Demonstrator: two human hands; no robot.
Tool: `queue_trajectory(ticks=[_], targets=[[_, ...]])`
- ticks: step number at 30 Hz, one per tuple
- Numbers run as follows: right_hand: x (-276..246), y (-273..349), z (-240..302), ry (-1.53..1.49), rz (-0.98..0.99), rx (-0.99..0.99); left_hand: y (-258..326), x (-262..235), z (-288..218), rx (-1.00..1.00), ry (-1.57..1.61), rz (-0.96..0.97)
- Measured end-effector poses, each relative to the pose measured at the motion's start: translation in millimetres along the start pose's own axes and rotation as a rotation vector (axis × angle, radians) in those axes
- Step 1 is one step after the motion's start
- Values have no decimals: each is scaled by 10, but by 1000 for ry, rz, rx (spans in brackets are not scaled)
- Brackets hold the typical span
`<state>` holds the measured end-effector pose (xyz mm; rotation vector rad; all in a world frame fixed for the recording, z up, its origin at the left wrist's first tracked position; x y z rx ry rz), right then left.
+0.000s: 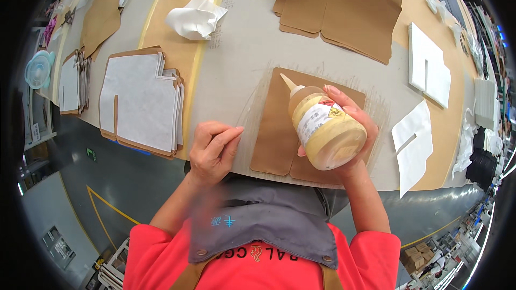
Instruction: The person applies glue from a squeeze bottle onto brown cardboard pieces and then places white paper sheets on top, pressing them down to adhere. The process is repeated for multiple units on a workbench.
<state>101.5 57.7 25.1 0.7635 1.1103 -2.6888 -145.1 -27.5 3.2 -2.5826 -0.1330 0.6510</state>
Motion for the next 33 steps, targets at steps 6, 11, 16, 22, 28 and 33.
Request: queue_trajectory(ticks=[6,11,16,22,28,33], targets=[[-76,58,-8,44,35,24,-10,4,8,-1,-7,-3],[-213,152,0,73,29,39,2,8,4,-2,-2,-9],[-373,251,-9,151,-11,73,2,17,8,-3,2,-1],[-574,398,-48,263,-29,107,-17,21,-9,-28,-8,3],[-776,522,-77,307,-82,151,-25,31,-26,-36,-38,15],[-972,663,-147,350,-119,182,-35,41,-40,-47,-58,23]])
Point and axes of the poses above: each hand's wrist, its own y-axis away from the middle knuckle, its own x-axis out of the palm, z = x × y, the point moved 6 cm from there along -y, towards the middle knuckle, and after that the axes turned 14 degrees about y, right-handed, at the moved point
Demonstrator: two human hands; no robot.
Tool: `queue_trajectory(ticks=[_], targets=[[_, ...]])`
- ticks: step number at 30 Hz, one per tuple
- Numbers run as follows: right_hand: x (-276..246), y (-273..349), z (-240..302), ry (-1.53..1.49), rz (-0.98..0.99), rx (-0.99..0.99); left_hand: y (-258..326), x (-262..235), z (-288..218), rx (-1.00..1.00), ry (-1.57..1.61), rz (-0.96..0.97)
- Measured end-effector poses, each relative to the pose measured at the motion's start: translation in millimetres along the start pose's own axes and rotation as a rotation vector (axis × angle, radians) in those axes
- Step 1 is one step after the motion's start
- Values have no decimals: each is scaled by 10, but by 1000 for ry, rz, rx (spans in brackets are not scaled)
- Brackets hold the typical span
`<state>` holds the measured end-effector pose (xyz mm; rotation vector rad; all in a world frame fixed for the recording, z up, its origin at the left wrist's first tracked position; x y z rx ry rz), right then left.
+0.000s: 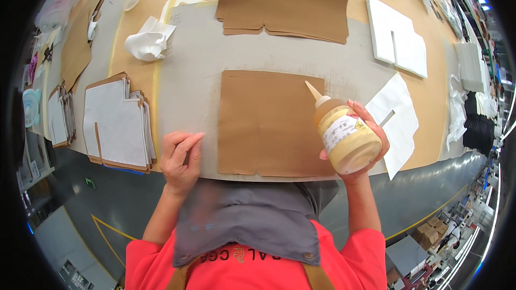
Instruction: The person applies glue from a squeeze bottle onto brown cardboard pieces and then places white paper sheets on top, pressing them down to adhere. The process is repeated for multiple units on a workbench.
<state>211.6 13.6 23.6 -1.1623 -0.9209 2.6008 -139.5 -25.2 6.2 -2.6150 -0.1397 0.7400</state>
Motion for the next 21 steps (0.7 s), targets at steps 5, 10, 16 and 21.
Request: queue_trajectory(ticks=[5,10,16,21], targets=[[-112,85,-132,-87,-126,207,-4,17,-9,-9,-6,8],[-193,97,-207,-100,-191,383,9,21,-7,-7,-19,8],[-220,92,-279,-183,-241,495,40,15,10,-29,-21,7],[-276,142,-256,-241,-234,531,25,14,-11,-3,-40,7]])
Point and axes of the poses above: each hand's wrist, its own y-axis away from the middle knuckle, its own x-axis out of the palm, z = x × y, the point moved 6 cm from there along -y, towards the middle knuckle, and after that the axes turned 14 degrees about y, right-handed, at the moved point
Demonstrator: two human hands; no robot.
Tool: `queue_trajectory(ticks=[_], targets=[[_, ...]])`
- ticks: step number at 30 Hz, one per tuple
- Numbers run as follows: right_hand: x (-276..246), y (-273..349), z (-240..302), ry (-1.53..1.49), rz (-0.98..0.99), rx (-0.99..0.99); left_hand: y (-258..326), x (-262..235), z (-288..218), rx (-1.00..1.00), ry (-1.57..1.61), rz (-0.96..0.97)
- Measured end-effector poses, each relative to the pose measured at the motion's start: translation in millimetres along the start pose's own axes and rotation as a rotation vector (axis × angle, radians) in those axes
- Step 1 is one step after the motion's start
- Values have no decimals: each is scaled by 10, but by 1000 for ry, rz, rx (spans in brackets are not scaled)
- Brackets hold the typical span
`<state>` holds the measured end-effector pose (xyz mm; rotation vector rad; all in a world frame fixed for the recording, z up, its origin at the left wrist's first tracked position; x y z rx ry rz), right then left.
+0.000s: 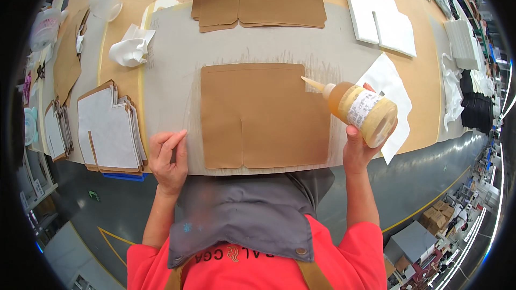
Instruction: The person applies glue from a squeeze bottle onto brown cardboard pieces and then places white paper sheets on top, pressing them down to adhere. The process is repeated for multiple units on a workbench.
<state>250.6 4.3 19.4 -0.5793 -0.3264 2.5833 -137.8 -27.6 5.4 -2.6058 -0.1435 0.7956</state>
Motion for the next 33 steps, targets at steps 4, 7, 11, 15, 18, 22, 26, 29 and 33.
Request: queue_trajectory(ticks=[4,7,11,15,18,22,26,29,33], targets=[[-87,86,-8,36,4,4,3,-2,1,17,0,-7],[-155,154,-1,95,19,-32,8,-1,5,20,-2,-7],[-221,214,-1,177,38,-104,4,5,0,19,-1,-1],[-296,236,7,186,27,-112,-5,17,-10,15,8,5],[-379,240,5,191,-21,-102,-16,18,-15,23,8,-3],[-495,234,-44,175,-65,-109,-5,26,-10,12,15,-6],[-574,229,-81,117,-85,-37,13,27,9,-6,6,7],[-609,265,-78,72,-99,-23,26,15,-5,-2,-14,7],[-656,339,-55,52,-88,-21,40,25,20,-4,-32,7]])
Point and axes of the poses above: each hand's wrist, its own y-axis away from the middle knuckle, its own x-axis out of the palm, z = x × y, the point moved 6 cm from there along -y, towards the middle knuckle, and after that the axes turned 14 degrees about y, right-handed, at the moved point
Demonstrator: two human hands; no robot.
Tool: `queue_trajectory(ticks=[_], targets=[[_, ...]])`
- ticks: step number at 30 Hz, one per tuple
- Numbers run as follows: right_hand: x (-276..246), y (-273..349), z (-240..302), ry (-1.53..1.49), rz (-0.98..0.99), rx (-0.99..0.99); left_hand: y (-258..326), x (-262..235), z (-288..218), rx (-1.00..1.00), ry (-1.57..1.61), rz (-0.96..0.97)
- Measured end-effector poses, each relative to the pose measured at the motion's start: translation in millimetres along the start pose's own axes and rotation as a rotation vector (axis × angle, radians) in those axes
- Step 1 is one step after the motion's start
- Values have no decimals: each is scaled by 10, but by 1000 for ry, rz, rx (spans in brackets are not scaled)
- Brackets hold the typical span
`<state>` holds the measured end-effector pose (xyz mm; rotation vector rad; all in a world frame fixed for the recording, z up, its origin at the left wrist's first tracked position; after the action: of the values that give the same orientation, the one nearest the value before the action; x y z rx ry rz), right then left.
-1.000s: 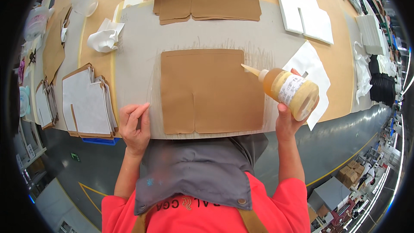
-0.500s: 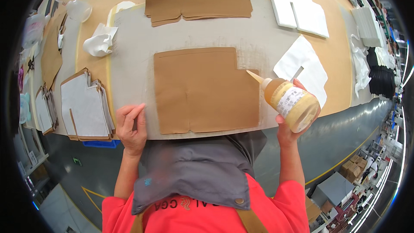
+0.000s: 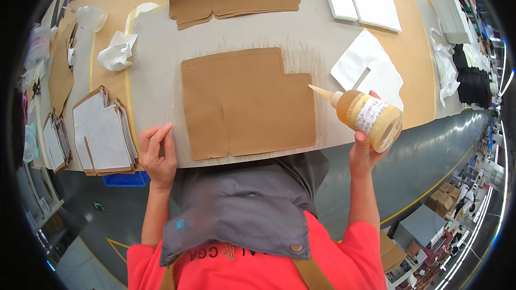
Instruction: The person applies glue from a squeeze bottle onto brown cardboard pieces and then places white paper sheets on top, pressing them down to adhere. The process is repeated for multiple units on a workbench.
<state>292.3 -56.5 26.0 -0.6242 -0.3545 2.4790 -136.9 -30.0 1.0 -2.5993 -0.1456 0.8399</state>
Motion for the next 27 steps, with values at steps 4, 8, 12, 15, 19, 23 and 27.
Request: queue_trajectory(ticks=[4,8,12,15,19,23,27], targets=[[-74,93,54,72,23,-44,0,-10,-18,35,-12,-1],[-167,202,87,83,24,-23,11,-7,-19,47,-21,-10],[-261,322,99,83,20,9,15,-11,-32,56,-33,-14],[-359,415,77,39,18,72,26,-3,-26,63,-5,-36],[-433,559,110,51,11,78,37,-1,-23,72,0,-34],[-513,684,106,51,10,97,57,1,-1,66,9,-38],[-586,790,75,31,-25,117,51,1,4,68,5,-39]])
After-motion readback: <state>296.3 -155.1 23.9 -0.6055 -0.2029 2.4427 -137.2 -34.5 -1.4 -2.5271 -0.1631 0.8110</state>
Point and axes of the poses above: each hand's wrist, its own y-axis away from the middle knuckle, its own x-axis out of the palm, z = x × y, the point moved 6 cm from there along -y, towards the middle knuckle, and after that the axes turned 14 degrees about y, right-handed, at the moved point
